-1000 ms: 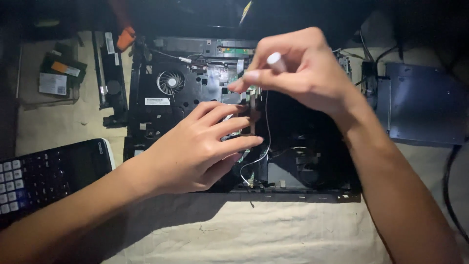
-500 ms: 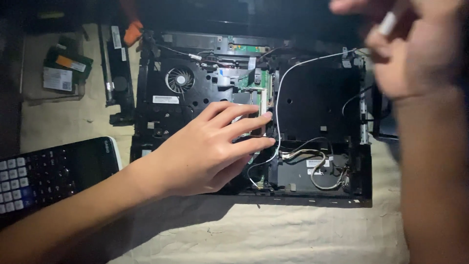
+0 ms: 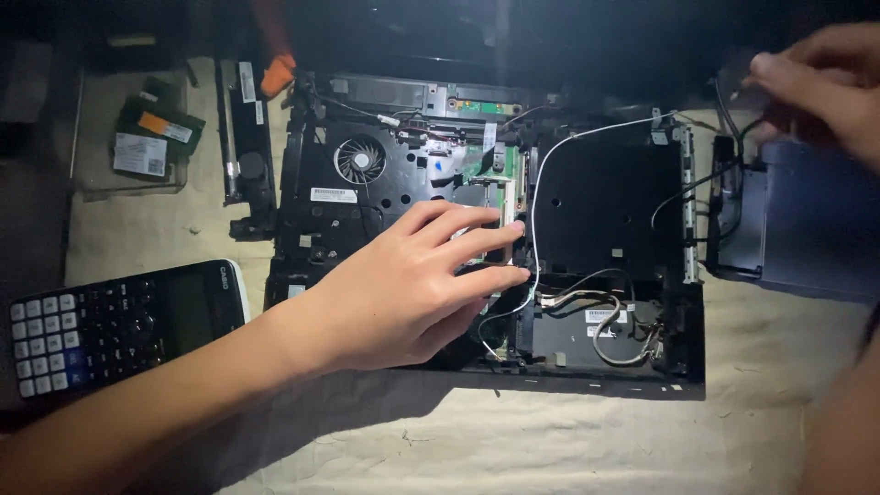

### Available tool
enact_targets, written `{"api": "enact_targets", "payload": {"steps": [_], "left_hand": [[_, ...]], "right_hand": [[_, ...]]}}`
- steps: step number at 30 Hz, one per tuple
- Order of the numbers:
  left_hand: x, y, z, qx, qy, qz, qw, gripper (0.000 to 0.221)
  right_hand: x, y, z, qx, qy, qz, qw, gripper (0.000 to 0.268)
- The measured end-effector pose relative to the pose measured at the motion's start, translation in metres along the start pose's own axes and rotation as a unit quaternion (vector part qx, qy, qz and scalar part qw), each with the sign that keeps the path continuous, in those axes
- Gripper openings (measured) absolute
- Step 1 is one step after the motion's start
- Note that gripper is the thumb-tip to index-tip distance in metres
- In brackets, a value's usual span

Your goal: Applying thermal paste and routing internal wires to install a cooling fan inside a laptop chassis.

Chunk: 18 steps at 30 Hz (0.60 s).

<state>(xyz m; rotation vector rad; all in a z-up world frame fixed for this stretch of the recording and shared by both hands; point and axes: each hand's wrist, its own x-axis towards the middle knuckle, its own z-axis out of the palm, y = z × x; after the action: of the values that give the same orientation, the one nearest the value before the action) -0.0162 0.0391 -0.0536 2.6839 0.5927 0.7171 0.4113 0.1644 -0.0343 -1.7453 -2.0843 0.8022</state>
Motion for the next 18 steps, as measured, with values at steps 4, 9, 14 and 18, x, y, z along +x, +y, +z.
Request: {"api": "enact_targets", "payload": {"steps": [4,9,14,18], "left_hand": [[0.001,0.0,0.0,-0.009,-0.007,-0.004,1.0,0.034],[0.001,0.0,0.0,-0.005,-0.009,-0.004,1.0,0.035],[0.001,0.001,-0.001,-0.002,-0.007,-0.001,1.0,0.034],[0.001,0.001,-0.001,-0.001,0.01,0.0,1.0,0.031]], "right_hand": [[-0.007,0.01,-0.001,-0.078,0.065,-0.03,0.994,0.019],[-0.028,-0.094,0.022,-0.084,0.081,-0.087,0.989,0.011],[-0.016,-0.12,0.063,-0.105,0.101,-0.268,0.952,0.019],[-0.009,-0.116,0.082,-0.161,0.129,-0.31,0.928,0.023]]}}
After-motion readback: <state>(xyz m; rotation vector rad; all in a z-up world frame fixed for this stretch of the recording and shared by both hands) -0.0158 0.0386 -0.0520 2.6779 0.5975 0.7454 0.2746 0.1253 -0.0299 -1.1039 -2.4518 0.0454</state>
